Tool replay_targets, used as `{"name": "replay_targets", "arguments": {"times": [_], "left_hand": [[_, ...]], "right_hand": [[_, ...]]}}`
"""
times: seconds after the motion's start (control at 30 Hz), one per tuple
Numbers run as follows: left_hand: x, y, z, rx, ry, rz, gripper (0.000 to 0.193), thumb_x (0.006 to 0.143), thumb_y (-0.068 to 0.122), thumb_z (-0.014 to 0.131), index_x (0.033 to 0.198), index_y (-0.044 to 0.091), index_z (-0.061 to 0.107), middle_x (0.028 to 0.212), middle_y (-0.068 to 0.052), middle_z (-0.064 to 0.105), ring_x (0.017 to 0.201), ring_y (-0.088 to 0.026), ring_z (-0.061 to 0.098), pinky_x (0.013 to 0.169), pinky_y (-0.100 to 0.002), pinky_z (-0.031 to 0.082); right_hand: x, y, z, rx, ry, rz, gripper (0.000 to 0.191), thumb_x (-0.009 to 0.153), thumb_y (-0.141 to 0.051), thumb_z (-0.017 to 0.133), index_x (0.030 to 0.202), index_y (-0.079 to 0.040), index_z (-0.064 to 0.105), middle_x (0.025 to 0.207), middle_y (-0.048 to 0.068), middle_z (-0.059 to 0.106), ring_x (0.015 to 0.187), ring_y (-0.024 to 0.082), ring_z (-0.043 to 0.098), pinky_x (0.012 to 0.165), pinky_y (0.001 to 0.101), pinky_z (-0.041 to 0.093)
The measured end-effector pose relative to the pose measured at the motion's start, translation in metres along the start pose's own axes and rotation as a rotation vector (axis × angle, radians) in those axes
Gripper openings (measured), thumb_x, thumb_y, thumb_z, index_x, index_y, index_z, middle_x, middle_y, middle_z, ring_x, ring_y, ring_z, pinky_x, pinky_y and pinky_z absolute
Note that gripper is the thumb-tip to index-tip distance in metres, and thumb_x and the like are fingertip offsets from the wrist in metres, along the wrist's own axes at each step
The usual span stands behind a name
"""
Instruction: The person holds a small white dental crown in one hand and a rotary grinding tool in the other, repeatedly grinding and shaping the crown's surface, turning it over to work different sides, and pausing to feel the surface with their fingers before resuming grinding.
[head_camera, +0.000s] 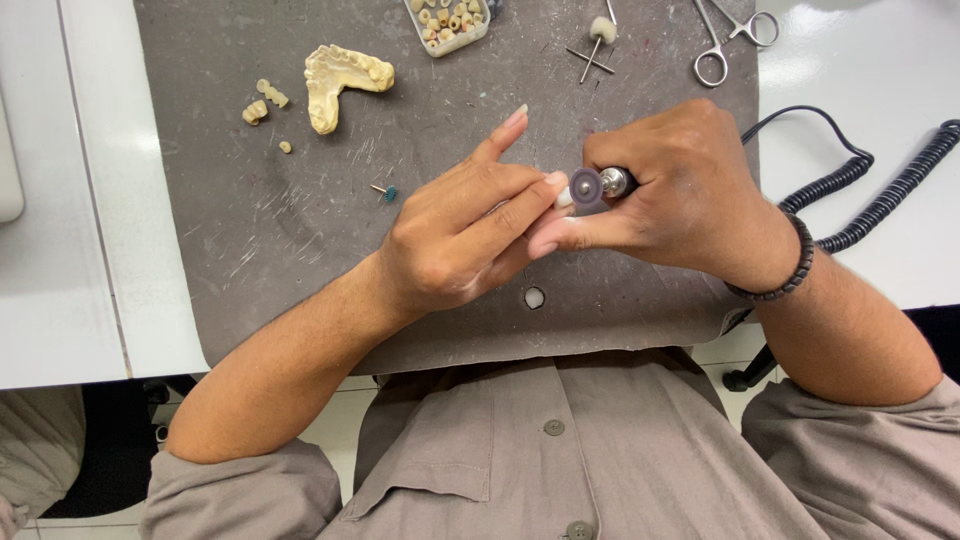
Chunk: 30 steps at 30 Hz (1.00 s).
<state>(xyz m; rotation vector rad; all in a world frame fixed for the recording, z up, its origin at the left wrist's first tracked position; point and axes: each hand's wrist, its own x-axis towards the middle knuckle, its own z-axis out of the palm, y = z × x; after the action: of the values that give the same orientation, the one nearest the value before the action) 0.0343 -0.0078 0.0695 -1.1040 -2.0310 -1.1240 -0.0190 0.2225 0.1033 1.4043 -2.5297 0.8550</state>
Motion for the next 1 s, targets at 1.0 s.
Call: {"name": "replay_targets", "arguments": {"times": [1.0], "left_hand": [[0.000, 0.004, 0.001, -0.022, -0.070, 0.007, 0.031, 0.099, 0.010, 0.084, 0.118, -0.007, 0.068, 0.102, -0.011, 0.069, 0.096, -0.022, 0.073, 0.117, -0.055, 0.053]], "right_hand": [[-0.007, -0.007, -0.009, -0.237, -0.077, 0.059, 0.074, 0.063, -0.077, 0.078, 0.051, -0.009, 0.048, 0.044, 0.001, 0.035, 0.038, 0.017, 0.034, 0.039, 0.0340, 0.022]]}}
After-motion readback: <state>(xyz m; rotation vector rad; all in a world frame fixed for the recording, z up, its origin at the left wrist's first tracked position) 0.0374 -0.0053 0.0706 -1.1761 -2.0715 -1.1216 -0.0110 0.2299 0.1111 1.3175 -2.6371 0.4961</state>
